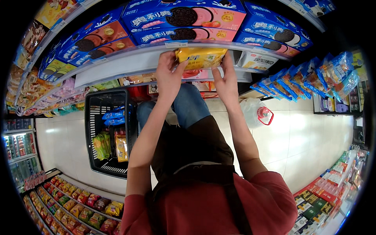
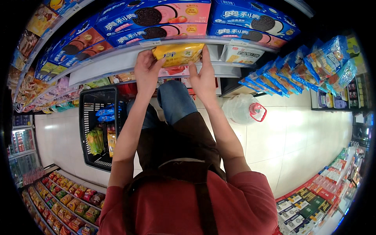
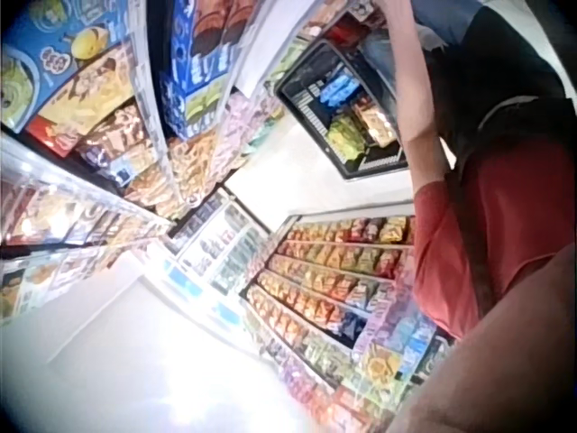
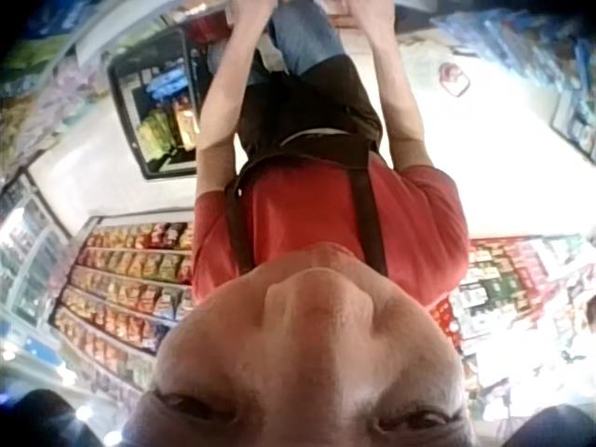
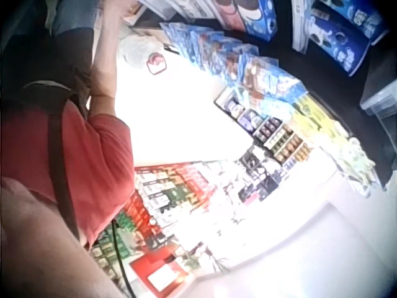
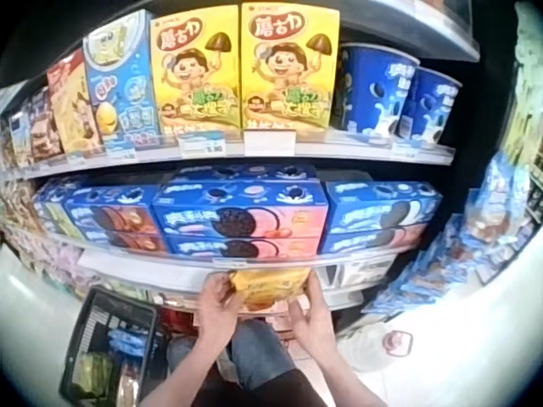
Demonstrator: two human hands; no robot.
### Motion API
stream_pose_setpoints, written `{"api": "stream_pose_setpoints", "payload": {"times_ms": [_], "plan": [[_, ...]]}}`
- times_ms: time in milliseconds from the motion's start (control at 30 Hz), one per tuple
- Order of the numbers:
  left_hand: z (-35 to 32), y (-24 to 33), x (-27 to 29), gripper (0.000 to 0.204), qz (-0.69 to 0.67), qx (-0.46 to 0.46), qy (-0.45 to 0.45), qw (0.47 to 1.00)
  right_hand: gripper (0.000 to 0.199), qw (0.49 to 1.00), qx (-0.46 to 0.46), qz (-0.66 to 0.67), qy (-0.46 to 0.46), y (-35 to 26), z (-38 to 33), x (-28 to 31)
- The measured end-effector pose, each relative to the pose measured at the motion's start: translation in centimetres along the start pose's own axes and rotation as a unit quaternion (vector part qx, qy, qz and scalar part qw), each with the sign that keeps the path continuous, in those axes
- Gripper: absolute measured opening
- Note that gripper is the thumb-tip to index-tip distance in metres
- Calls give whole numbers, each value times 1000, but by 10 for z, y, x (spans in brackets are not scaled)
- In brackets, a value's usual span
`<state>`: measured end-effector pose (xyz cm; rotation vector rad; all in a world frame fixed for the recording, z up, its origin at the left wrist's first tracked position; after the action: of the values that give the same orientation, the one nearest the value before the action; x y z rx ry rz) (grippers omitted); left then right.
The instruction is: The person restocks snack items on a supermarket shelf. They repeatedly pick packaged snacks from a black shopping basket and place them onto the shelf, then adjust the items to align them neatly. The person handles multiple snack packages one at a time and continues the process until the basket is empty.
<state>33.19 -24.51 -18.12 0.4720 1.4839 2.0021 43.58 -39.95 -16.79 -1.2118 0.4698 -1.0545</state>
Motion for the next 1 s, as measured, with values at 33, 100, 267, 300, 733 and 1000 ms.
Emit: {"api": "stream_pose_setpoints", "payload": {"times_ms": [33, 100, 267, 300, 733, 1000], "plan": [[7, -7, -6, 38, -24, -7, 0, 1000, 60, 1000, 8, 4, 7, 7, 6, 1], [23, -21, -21, 34, -17, -27, -15, 999, 58, 1000, 8, -5, 17, 12, 18, 6], [45, -40, -46, 24, 78, 5, -67, 995, 55, 999, -19, 3, 46, 37, 41, 14], [49, -46, -49, 24, 107, -7, -60, 992, 57, 997, -40, 35, 55, 44, 43, 13], [63, -69, -68, 24, 289, -72, -46, 954, 29, 979, -116, 37, 164, 78, 66, 5], [60, -52, -82, 21, 279, -69, -35, 957, 29, 977, -43, 70, 197, 127, 81, 17]]}}
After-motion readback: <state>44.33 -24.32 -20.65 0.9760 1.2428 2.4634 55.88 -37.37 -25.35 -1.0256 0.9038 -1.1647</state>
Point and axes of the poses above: each hand's wrist, its own z-axis towards the middle knuckle, its own x-axis out of the back of the hand, y = z × x, the point moved 4 cm from there along z, towards the middle knuckle, and after that the axes turned 3 degrees about -x, right-handed, at the moved point
